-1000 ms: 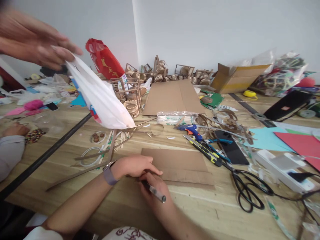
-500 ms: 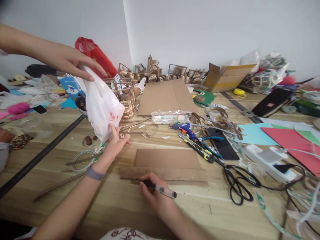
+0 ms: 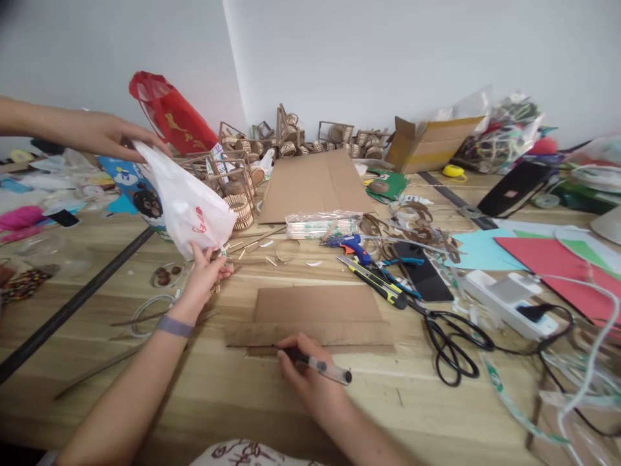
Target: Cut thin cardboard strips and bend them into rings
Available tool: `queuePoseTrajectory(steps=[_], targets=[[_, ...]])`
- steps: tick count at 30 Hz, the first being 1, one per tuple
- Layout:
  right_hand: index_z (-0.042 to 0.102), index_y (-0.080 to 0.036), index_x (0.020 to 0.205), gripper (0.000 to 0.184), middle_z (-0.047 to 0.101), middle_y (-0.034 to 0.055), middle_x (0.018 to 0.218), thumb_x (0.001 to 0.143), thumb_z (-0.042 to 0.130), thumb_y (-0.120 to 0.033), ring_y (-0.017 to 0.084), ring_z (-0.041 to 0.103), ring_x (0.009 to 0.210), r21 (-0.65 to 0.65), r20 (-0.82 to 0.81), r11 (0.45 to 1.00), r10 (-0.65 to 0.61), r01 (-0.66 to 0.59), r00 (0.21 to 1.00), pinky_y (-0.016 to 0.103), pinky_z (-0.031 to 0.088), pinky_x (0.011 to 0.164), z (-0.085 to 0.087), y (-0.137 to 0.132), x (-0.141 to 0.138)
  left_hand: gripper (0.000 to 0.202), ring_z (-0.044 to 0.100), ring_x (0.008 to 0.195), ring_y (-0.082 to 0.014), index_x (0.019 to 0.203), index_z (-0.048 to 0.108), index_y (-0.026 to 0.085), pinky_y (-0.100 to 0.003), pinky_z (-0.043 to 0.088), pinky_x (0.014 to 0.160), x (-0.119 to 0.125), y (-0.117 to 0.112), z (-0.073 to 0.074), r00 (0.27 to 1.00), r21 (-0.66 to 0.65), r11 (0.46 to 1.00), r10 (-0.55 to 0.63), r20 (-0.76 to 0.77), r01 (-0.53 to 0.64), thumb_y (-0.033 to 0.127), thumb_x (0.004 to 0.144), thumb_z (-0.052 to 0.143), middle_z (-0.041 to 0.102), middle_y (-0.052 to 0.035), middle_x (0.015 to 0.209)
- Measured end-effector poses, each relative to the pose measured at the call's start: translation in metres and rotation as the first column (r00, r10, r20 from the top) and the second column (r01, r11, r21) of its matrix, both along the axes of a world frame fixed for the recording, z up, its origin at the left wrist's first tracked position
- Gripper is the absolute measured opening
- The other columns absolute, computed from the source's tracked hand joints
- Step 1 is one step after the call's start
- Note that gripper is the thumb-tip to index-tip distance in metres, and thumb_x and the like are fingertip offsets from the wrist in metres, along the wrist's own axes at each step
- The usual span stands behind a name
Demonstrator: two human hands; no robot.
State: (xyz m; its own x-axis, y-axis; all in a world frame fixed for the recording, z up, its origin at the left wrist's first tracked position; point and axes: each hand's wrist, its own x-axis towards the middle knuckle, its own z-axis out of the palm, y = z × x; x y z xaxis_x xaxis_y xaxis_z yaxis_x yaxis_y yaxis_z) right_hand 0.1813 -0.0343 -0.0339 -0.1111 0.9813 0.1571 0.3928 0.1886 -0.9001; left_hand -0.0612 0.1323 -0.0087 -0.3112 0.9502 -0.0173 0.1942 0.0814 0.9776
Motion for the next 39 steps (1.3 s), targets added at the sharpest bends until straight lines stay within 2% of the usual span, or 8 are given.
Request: queuePoseTrajectory(steps=[4,7,10,14,19,22,28,39], targets=[[0.07,-0.021,0.086,0.017,0.07,0.0025,0.071,0.087,0.058,-0.034,0.017,0.065,0.064,-0.005,0.017,1.0,-0.006,0.006,1.0,0.026,0.051,0.06,0.003,0.0,0.006,0.086,0.068,0.072,-0.0105,0.16,0.016,0.024,-0.028,0.06,0.07,0.012,-0.012,-0.006,0.981,0.043,0.996,-0.067,-0.18,0.076,0.017,0.087,0.062,0.035,-0.0199,0.157],[0.07,-0.021,0.086,0.018,0.071,0.0028,0.071,0.087,0.058,-0.034,0.017,0.066,0.064,0.011,0.02,1.0,-0.009,0.008,1.0,0.026,0.051,0.06,0.005,0.002,0.008,0.052,0.067,0.089,-0.0169,0.136,0.056,0.018,-0.039,0.055,0.093,0.028,-0.03,-0.004,0.928,0.101,0.972,-0.169,-0.333,0.213,0.014,0.084,0.063,0.051,-0.0139,0.145],[0.07,-0.021,0.086,0.018,0.072,0.0031,0.072,0.087,0.057,-0.034,0.017,0.066,0.065,0.008,0.027,1.0,-0.011,0.01,1.0,0.026,0.051,0.059,0.006,0.002,0.01,0.031,0.065,0.103,-0.0227,0.113,0.069,0.016,-0.043,0.049,0.102,0.047,-0.048,0.002,0.841,0.109,0.914,-0.306,-0.447,0.391,0.013,0.083,0.064,0.063,-0.0105,0.128],[0.07,-0.022,0.085,0.018,0.071,0.0024,0.072,0.087,0.058,-0.035,0.017,0.066,0.065,0.006,0.04,1.0,-0.026,0.026,0.999,0.027,0.052,0.061,0.006,0.002,0.014,0.023,0.061,0.112,-0.0272,0.1,0.073,0.019,-0.046,0.045,0.105,0.063,-0.068,0.009,0.712,0.071,0.823,-0.439,-0.548,0.563,0.013,0.079,0.072,0.072,-0.0065,0.11],[0.071,-0.022,0.083,0.02,0.072,0.0028,0.072,0.086,0.057,-0.037,0.018,0.066,0.066,0.011,0.056,0.998,-0.058,0.058,0.997,0.028,0.052,0.062,0.004,0.003,0.02,0.029,0.06,0.108,-0.0269,0.111,0.071,0.02,-0.043,0.048,0.098,0.066,-0.083,0.012,0.39,-0.15,0.684,-0.566,-0.727,0.713,0.016,0.083,0.075,0.069,-0.007,0.11],[0.071,-0.023,0.084,0.02,0.073,0.0031,0.073,0.086,0.057,-0.037,0.018,0.067,0.067,0.007,0.085,0.999,-0.048,0.048,0.995,0.029,0.052,0.062,0.003,0.003,0.02,0.031,0.059,0.104,-0.0245,0.112,0.072,0.022,-0.04,0.048,0.095,0.065,-0.087,0.012,0.294,-0.223,0.618,-0.62,-0.727,0.754,0.014,0.083,0.075,0.067,-0.005,0.107],[0.069,-0.024,0.087,0.013,0.074,0.0023,0.076,0.088,0.057,-0.028,0.019,0.068,0.071,0.06,0.173,0.997,0.03,-0.041,0.984,0.029,0.051,0.065,-0.001,0.002,0.011,0.032,0.055,0.1,-0.0217,0.111,0.076,0.026,-0.035,0.044,0.091,0.062,-0.085,0.009,0.236,-0.297,0.551,-0.699,-0.675,0.78,0.009,0.084,0.072,0.061,-0.0038,0.103],[0.068,-0.024,0.091,0.014,0.077,0.003,0.087,0.085,0.057,-0.017,0.019,0.072,0.08,0.131,0.274,0.982,0.094,-0.134,0.957,0.034,0.052,0.077,-0.004,0.003,-0.006,0.03,0.058,0.095,-0.0194,0.111,0.076,0.026,-0.031,0.046,0.085,0.06,-0.082,0.006,0.238,-0.286,0.511,-0.734,-0.636,0.811,0.01,0.087,0.065,0.061,-0.0034,0.098]])
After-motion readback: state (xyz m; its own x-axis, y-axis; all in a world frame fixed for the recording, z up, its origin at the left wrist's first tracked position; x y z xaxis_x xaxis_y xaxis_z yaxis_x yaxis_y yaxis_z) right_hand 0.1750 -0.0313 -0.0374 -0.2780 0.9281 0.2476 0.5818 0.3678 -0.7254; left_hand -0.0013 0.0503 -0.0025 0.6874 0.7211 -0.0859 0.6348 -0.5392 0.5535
